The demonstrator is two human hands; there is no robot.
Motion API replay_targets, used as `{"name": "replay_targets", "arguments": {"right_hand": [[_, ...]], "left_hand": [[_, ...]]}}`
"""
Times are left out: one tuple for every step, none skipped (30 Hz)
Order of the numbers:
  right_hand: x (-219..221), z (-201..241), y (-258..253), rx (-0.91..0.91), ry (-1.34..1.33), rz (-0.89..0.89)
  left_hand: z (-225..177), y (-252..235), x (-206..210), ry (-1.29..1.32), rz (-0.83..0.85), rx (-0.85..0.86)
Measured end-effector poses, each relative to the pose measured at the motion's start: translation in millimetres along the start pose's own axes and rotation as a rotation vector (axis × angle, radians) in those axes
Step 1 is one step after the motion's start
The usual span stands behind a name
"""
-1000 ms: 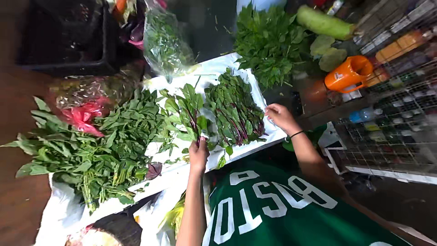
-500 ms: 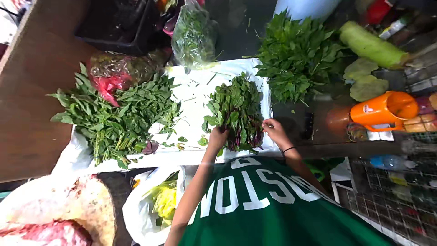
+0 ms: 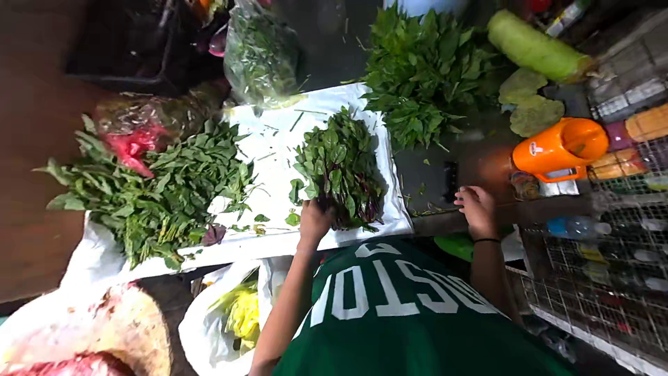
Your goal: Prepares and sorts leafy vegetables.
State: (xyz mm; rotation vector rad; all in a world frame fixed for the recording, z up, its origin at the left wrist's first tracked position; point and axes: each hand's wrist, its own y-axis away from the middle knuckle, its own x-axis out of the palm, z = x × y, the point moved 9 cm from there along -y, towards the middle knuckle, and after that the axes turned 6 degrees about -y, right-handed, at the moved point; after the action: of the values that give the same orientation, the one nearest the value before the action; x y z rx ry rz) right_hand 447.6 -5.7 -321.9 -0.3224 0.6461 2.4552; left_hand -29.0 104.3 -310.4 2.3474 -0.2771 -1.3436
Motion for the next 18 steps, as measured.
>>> {"name": "replay_targets", "arguments": {"right_hand": [[25.5,12.3,6.0,-0.01,-0.024,0.063],[51.7,21.2,11.1,-0.021,-0.028,0.14],[77.6,27.9,14.6,-0.045,-0.008,0.219],[103.1,36.1,17.9,-0.078,0.026,0.299],[126.8,44.2,22.8,-0.11,0.058,0.373],[147.0,50.5,29.0,-0.131,0.088,0.431],[163.3,57.4,33.6,-0.141,0.108,0.483],[176.6,62.9,37.4,-0.14,0.12,0.525],[187.5,66.9,39.0,-0.133,0.132,0.557],[196.8,70.3,38.2,-0.121,0.149,0.576],[205.7,72.4,36.5,-0.104,0.165,0.586],[214.3,74.1,34.4,-0.083,0.184,0.589],[221.9,75.3,32.1,-0.061,0.203,0.589],[228.5,74.7,29.1,-0.04,0.224,0.587],[234.6,72.7,24.6,-0.027,0.25,0.589],[241.1,70.0,18.5,-0.023,0.273,0.595],[248.3,67.3,11.2,-0.028,0.295,0.594],[255.2,64.5,3.5,-0.035,0.309,0.584]], "left_hand": [[2.4,1.0,-1.8,0.013,-0.016,-0.012],[4.9,3.1,-3.7,0.032,-0.039,-0.026],[7.3,5.9,-7.2,0.056,-0.07,-0.041],[9.5,8.1,-12.7,0.086,-0.107,-0.054],[12.4,9.9,-19.0,0.12,-0.143,-0.067],[16.8,10.2,-24.0,0.159,-0.178,-0.084],[20.5,8.2,-27.9,0.204,-0.208,-0.096],[24.9,3.9,-30.3,0.254,-0.233,-0.101],[29.5,-1.8,-30.1,0.305,-0.236,-0.107],[34.4,-8.9,-27.3,0.354,-0.223,-0.116],[40.9,-16.5,-22.1,0.399,-0.192,-0.133],[47.4,-24.9,-15.5,0.43,-0.154,-0.148],[51.7,-32.8,-8.8,0.453,-0.119,-0.155],[53.1,-38.6,-2.5,0.463,-0.082,-0.157],[50.8,-41.5,3.0,0.475,-0.049,-0.157],[45.4,-41.8,5.8,0.488,-0.019,-0.158],[39.2,-39.9,6.0,0.5,0.01,-0.159],[32.9,-36.3,4.1,0.504,0.033,-0.157]]}}
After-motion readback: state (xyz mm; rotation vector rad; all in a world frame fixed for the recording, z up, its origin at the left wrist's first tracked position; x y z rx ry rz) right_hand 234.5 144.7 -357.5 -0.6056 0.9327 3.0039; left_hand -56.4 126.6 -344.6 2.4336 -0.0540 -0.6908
